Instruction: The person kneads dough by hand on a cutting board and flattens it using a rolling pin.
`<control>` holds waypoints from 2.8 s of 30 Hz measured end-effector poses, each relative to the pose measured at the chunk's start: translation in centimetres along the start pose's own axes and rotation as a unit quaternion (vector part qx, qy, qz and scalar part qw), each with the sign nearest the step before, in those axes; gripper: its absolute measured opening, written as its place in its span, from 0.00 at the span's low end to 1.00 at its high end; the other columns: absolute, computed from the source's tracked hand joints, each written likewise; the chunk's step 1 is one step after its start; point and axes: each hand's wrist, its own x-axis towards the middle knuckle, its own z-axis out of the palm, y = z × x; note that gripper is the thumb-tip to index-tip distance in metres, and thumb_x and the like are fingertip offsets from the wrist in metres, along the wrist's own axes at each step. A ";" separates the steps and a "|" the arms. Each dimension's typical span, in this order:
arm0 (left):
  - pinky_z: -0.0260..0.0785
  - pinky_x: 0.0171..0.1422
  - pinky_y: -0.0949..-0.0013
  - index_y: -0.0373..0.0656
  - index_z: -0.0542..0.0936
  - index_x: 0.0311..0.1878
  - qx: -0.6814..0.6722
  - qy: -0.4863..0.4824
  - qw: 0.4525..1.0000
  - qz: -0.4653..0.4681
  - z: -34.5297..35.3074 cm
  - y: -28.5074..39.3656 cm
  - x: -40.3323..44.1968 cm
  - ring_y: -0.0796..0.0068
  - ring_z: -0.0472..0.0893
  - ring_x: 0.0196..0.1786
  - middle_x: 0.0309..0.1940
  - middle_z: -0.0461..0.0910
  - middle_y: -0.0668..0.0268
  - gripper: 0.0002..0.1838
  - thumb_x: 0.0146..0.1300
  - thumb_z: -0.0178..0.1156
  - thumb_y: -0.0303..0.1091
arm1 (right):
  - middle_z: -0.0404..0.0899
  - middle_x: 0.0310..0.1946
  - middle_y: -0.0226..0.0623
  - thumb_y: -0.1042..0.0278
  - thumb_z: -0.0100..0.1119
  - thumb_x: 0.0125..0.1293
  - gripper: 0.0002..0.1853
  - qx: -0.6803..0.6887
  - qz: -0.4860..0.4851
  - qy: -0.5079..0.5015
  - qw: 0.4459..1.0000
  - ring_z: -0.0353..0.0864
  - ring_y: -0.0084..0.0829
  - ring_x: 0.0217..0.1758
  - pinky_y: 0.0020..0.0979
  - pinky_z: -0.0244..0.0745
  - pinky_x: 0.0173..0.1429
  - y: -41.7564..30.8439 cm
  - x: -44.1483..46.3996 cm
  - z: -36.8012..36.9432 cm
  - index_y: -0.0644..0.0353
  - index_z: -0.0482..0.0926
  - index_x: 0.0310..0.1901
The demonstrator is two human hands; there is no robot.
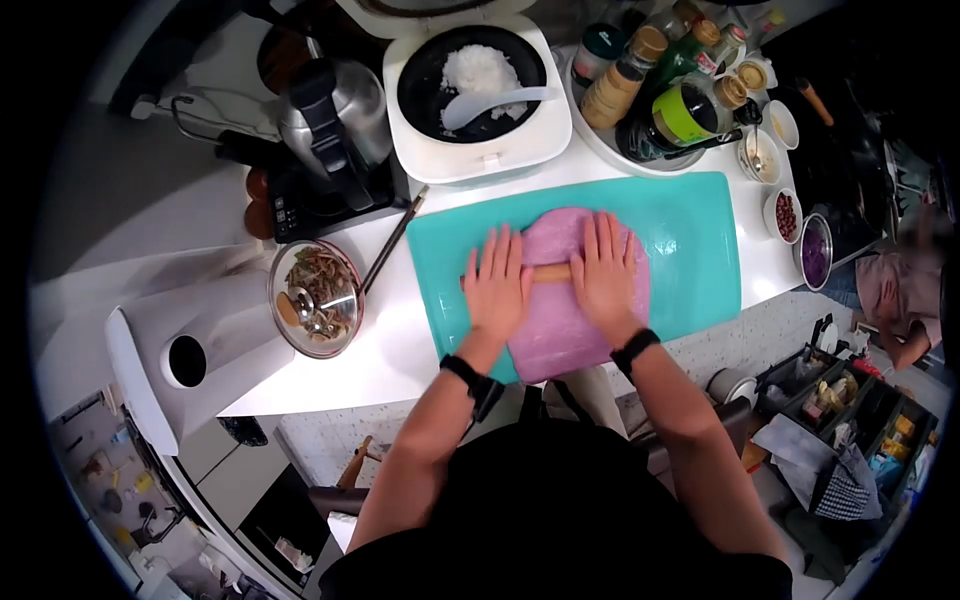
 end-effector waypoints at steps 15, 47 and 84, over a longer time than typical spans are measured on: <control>0.61 0.73 0.51 0.39 0.71 0.73 -0.013 0.024 0.999 -0.021 0.2 -0.6 4.9 0.53 0.69 0.71 0.67 0.73 0.53 0.32 0.69 0.62 0.44 | 0.69 0.68 0.52 0.54 0.57 0.70 0.29 0.053 -0.013 0.107 0.993 0.61 0.50 0.78 0.52 0.54 0.80 1.0 4.6 0.1 0.67 0.70 0.65; 0.66 0.70 0.50 0.41 0.80 0.63 -0.097 -0.049 0.993 0.047 -4.0 1.9 -1.3 0.53 0.74 0.61 0.58 0.76 0.57 0.21 0.66 0.61 0.29 | 0.76 0.56 0.43 0.65 0.56 0.70 0.21 0.052 -0.176 -0.007 0.983 0.73 0.44 0.62 0.45 0.64 0.69 6.0 -2.4 -4.7 0.64 0.76 0.61; 0.48 0.84 0.42 0.44 0.71 0.75 -0.079 -0.084 0.993 0.008 -3.1 7.5 -9.6 0.53 0.65 0.78 0.75 0.69 0.55 0.31 0.70 0.59 0.42 | 0.59 0.78 0.52 0.54 0.56 0.72 0.38 0.093 -0.125 -0.043 0.987 0.56 0.48 0.83 0.50 0.45 0.86 5.1 -13.6 -2.7 0.70 0.62 0.75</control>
